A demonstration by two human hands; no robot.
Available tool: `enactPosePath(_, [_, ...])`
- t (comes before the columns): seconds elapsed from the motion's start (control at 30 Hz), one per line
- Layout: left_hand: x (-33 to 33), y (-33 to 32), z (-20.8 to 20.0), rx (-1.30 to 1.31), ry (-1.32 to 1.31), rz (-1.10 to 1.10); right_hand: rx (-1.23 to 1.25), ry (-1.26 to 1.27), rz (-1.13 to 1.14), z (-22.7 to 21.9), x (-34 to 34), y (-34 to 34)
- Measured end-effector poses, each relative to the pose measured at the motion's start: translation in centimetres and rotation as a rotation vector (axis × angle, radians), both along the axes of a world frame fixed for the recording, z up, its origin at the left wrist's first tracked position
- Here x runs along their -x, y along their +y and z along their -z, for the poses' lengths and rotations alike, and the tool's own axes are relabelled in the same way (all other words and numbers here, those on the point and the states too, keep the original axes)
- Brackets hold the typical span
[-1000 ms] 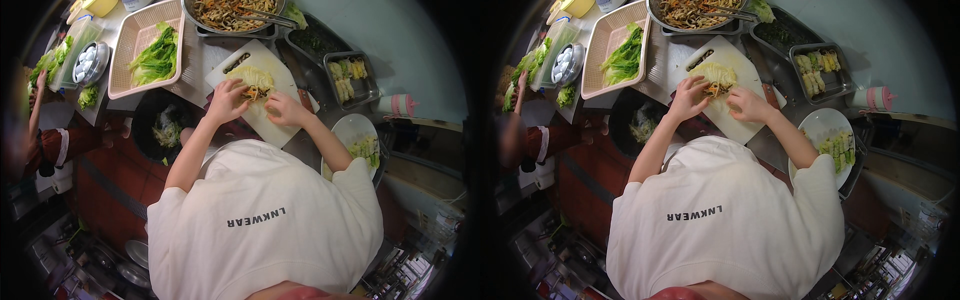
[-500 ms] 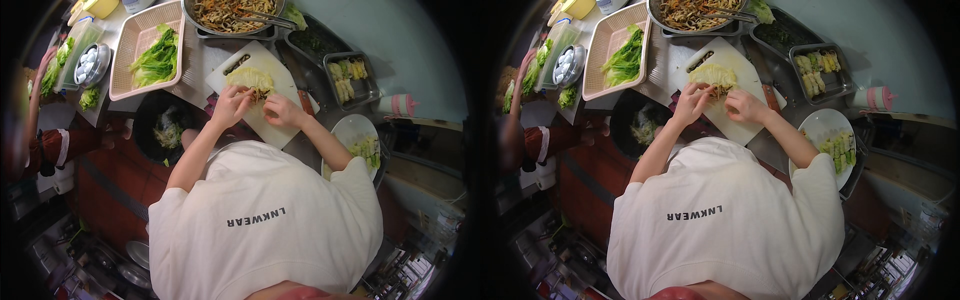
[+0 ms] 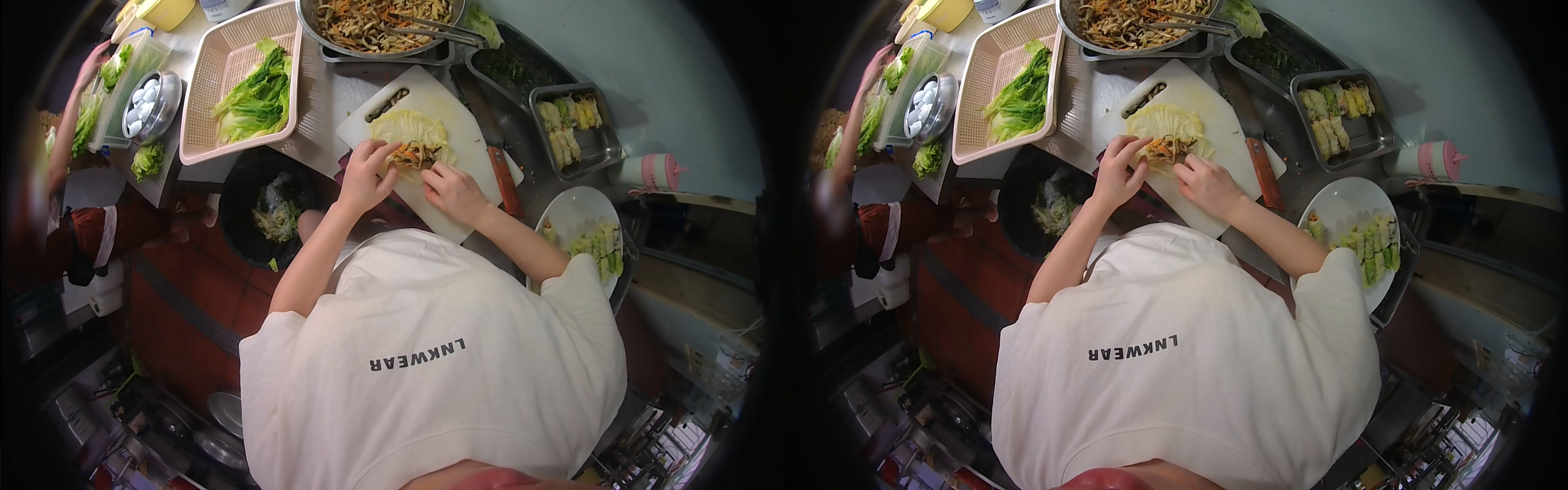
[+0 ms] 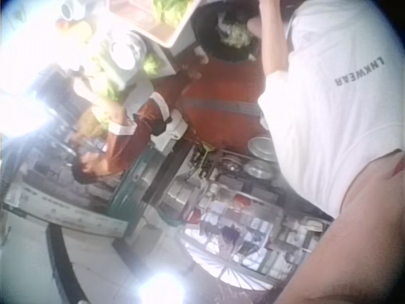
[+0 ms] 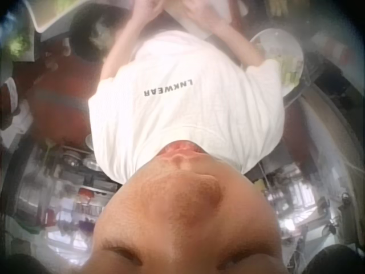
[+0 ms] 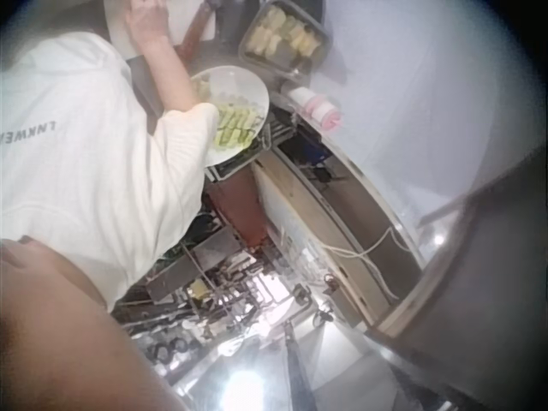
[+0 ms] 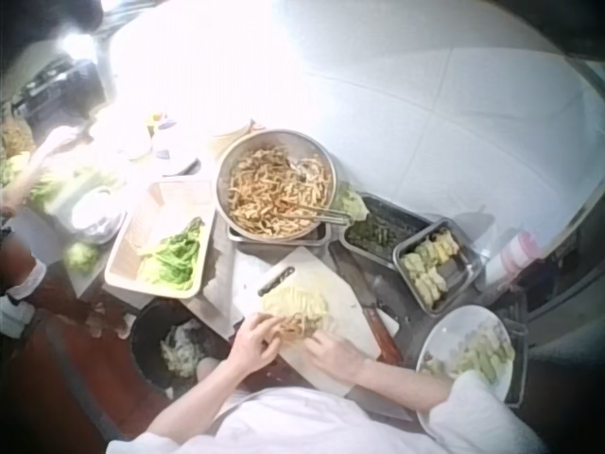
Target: The person places a lettuce leaf on a cutting board, adds a portion of cooked filling using tongs, folds the leaf into a wrap, and places it on a plate. This process is repeated multiple times with additional lettuce leaves and filling.
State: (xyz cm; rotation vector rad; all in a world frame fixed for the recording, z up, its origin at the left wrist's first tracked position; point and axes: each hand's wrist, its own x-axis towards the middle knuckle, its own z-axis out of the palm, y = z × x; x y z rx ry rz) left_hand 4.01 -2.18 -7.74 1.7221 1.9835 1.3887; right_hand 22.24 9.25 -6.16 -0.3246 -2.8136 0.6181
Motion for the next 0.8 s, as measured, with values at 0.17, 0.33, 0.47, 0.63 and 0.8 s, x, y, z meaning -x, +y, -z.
enactPosePath(0.17, [-0.2, 0.0, -0.3, 0.009, -0.001, 0.042, -0.001, -0.025, -0.037, 0.3, 0.2, 0.5])
enactPosePath(0.33, [-1.3, 0.0, 0.2, -0.015, 0.185, 0.092, 0.044, -0.017, -0.068, -0.5, 0.6, 1.4])
enactPosePath(0.47, [-1.9, 0.5, -0.1, -0.050, 0.279, 0.047, 0.121, 0.057, -0.112, -1.7, 1.7, 3.4])
enactPosePath(0.63, [-1.8, 2.4, 1.3, -0.146, 0.167, -0.006, 0.239, 0.070, -0.189, -2.0, 3.4, 5.6])
enactPosePath(0.8, [-1.2, 3.7, 1.4, 0.096, -0.067, -0.078, 0.207, 0.338, -0.063, -0.7, 4.3, 5.9])
